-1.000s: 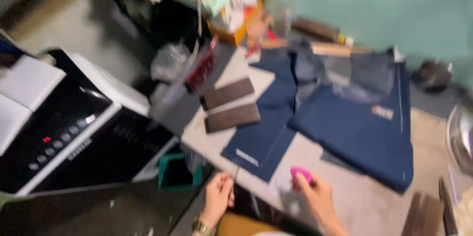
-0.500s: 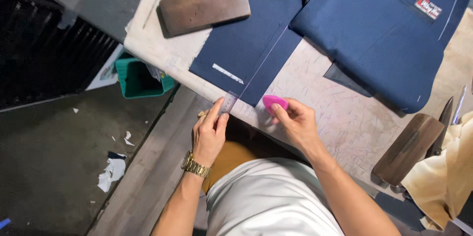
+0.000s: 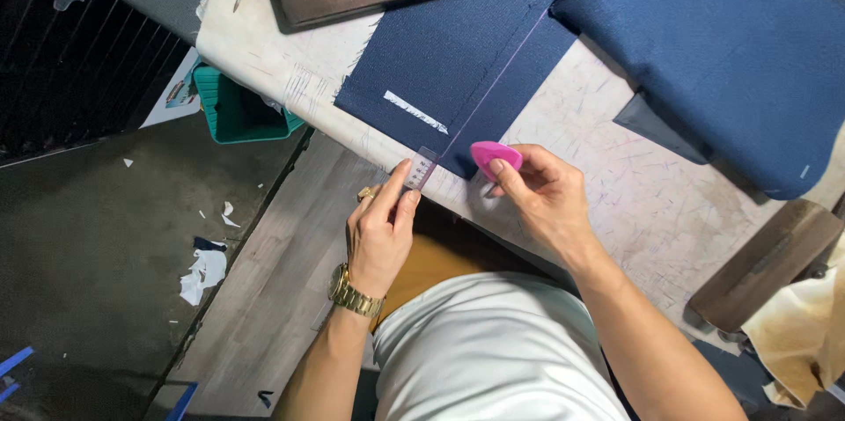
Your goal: The person measures and marks a blue fabric suit jacket piece using a ruler and pink chalk, cuts an opening with large shears, and then positions and pins a white interlining piece over the cut area.
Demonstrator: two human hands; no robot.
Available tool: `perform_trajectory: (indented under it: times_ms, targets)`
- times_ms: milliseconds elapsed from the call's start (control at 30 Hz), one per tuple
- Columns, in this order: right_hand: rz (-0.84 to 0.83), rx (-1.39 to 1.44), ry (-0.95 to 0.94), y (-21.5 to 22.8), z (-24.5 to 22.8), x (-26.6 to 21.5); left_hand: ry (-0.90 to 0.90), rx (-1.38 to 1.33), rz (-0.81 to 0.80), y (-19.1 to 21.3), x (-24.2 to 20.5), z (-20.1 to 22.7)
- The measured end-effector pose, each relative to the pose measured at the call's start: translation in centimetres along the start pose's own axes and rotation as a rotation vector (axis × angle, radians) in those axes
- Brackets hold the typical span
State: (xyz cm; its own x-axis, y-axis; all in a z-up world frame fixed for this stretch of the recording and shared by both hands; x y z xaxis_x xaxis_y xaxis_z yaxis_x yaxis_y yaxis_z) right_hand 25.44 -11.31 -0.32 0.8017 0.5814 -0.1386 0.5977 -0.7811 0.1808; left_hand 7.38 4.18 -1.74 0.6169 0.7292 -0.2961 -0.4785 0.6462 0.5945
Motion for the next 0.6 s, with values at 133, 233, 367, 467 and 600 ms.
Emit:
perform_trajectory:
  times_ms: [133, 233, 367, 467, 600]
  targets:
    - [-0.002, -0.066, 0.009, 0.7, -1.2, 0.5, -0.003, 0.019, 0.005, 1.3, 0.3, 1.9]
    - [-0.078, -0.172, -0.122, 0.5, -1.4, 0.9, -0.075, 0.013, -0.03, 1.7, 0.8, 3.9]
    - [-0.026, -0.051, -0.222, 0.3, -1.0, 0.7, -0.012, 0.035, -0.007, 1.4, 0.6, 3.1]
    - [-0.039, -0.048, -0.209, 0.2, -0.5, 1.0, 0.009, 0.051, 0.013, 1.0, 0.6, 2.3]
    - [-0.076, -0.125, -0.186, 0.3, 0.8, 0.6, 0.052, 0.064, 0.007, 0.6, 0.4, 1.2]
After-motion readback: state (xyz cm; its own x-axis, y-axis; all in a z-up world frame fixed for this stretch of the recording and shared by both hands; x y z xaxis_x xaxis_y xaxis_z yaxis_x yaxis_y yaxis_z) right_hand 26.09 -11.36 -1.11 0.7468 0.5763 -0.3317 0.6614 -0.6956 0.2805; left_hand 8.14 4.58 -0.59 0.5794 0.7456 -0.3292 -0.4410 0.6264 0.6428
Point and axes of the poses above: each hand's wrist, its own x-axis towards the middle knuckle, its own y-axis out of the back of the hand, z = x × y, the point moved 7 cm from there along x, towards the middle knuckle, and after that the axes turned 15 degrees about y, right-handed, at the moved point
